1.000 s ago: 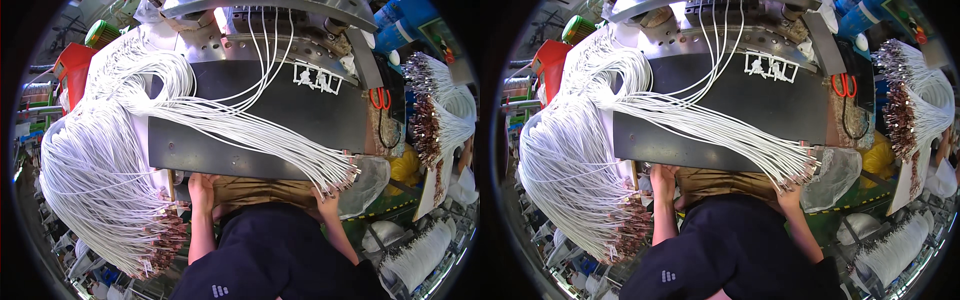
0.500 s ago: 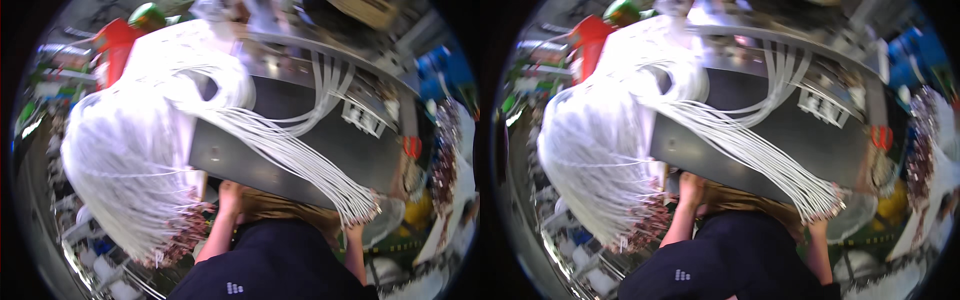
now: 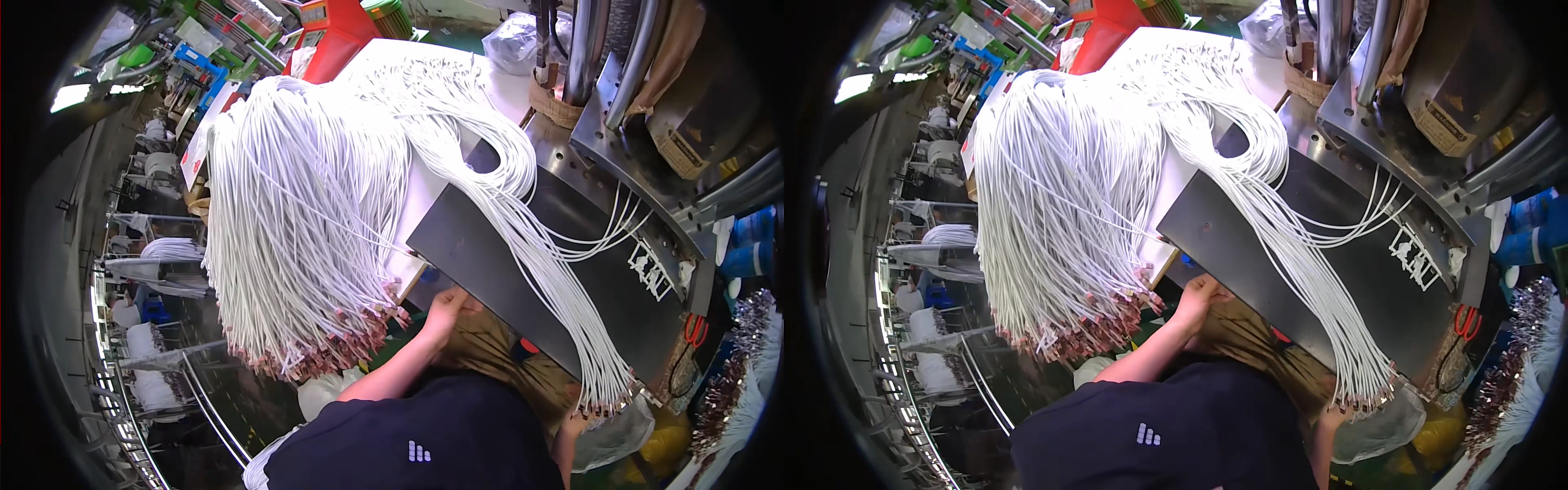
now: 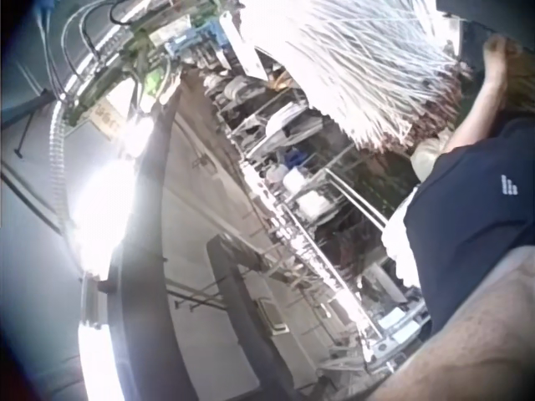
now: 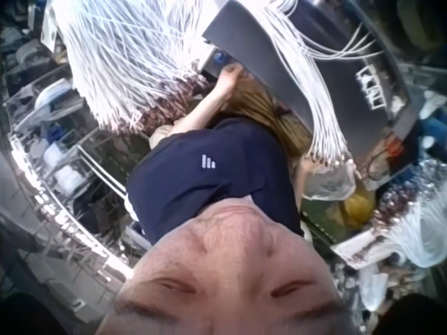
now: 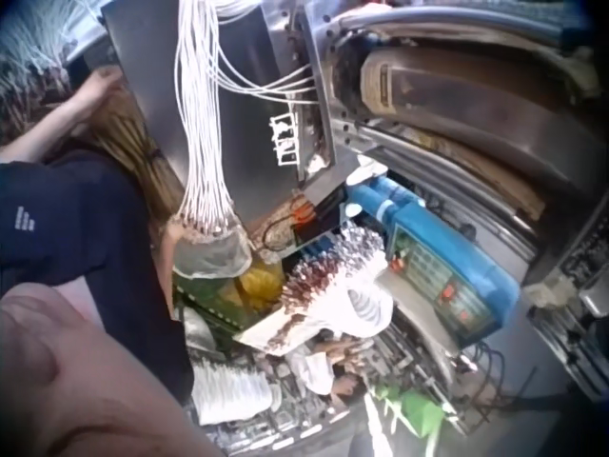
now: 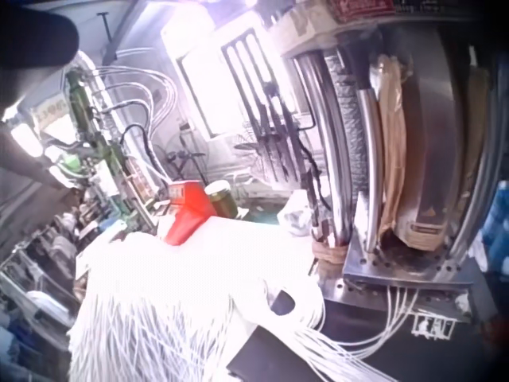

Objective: Sort and insert multiple white wires into an industrial assembly machine.

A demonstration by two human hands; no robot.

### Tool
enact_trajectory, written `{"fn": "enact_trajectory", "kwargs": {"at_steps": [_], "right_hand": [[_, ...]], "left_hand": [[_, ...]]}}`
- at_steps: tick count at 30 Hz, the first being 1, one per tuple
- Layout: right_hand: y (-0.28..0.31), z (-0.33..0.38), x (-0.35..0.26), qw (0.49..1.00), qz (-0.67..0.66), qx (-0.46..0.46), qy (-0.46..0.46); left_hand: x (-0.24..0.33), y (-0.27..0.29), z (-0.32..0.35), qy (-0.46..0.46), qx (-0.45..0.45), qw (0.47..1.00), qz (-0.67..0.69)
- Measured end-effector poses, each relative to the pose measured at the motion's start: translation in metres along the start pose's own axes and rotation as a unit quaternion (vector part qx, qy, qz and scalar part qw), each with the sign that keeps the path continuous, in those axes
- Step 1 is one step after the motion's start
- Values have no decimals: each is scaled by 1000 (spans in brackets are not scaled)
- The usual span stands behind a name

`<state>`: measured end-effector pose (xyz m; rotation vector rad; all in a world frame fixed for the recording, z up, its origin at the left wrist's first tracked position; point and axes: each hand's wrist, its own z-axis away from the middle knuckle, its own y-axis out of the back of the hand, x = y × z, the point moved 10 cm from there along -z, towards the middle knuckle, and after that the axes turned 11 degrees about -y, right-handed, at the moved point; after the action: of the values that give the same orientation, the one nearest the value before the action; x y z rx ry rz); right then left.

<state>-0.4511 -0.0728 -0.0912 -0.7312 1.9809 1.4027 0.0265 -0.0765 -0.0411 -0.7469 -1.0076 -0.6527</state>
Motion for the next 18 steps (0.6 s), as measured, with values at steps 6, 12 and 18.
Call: {"fn": "enact_trajectory", "kwargs": {"at_steps": [6,12,18], "right_hand": [[-93,0,-200,792,-122,-562,-204],[-122,-51,-457,769,-272,-544,197],[-248,-15,-541,844,-124,-465,238]], "left_hand": [[50,-35,58,6,-229,949,-217],[313,10,132,-299,-32,888,-348],[442,150,106,-395,304,528,-687]]}}
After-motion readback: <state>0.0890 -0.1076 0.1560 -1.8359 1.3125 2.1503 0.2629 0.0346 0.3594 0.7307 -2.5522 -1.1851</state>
